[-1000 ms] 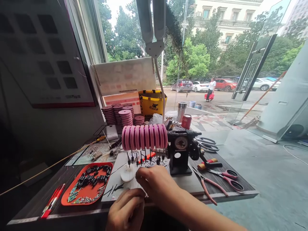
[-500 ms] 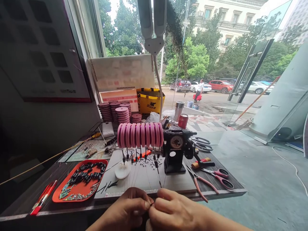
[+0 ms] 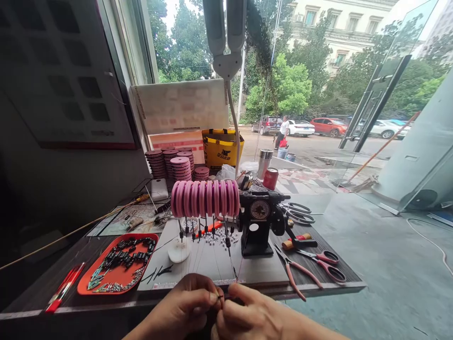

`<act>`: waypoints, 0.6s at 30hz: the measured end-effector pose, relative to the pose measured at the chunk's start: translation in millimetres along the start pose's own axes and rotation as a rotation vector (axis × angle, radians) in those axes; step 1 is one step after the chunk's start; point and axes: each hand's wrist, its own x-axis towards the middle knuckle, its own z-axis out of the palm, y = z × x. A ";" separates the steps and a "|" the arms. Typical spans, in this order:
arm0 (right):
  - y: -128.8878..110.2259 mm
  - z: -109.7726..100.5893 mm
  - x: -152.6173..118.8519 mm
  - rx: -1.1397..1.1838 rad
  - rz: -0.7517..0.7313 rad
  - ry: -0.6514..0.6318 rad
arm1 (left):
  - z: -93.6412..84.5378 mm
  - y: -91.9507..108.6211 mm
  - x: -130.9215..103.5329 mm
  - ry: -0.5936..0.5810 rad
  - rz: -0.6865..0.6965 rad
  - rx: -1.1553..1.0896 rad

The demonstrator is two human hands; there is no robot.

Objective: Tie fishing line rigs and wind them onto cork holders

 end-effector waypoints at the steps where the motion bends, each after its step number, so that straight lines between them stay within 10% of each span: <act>1: -1.2 2.4 -0.7 -0.006 0.001 -0.015 | 0.9 2.7 -1.4 0.014 0.075 0.097; 7: -2.6 -0.1 14.8 0.220 0.130 0.004 | 1.0 18.3 -13.6 0.010 0.433 0.706; 10: -0.8 -9.5 29.5 0.534 0.334 0.006 | -2.6 13.7 -15.0 0.065 0.469 0.633; 15: 0.5 -17.3 48.4 1.189 1.086 0.143 | -4.9 -9.3 -7.1 0.188 0.605 0.338; 18: 2.2 -16.4 55.4 1.424 1.177 0.277 | -3.7 -19.3 -2.8 0.325 0.616 0.302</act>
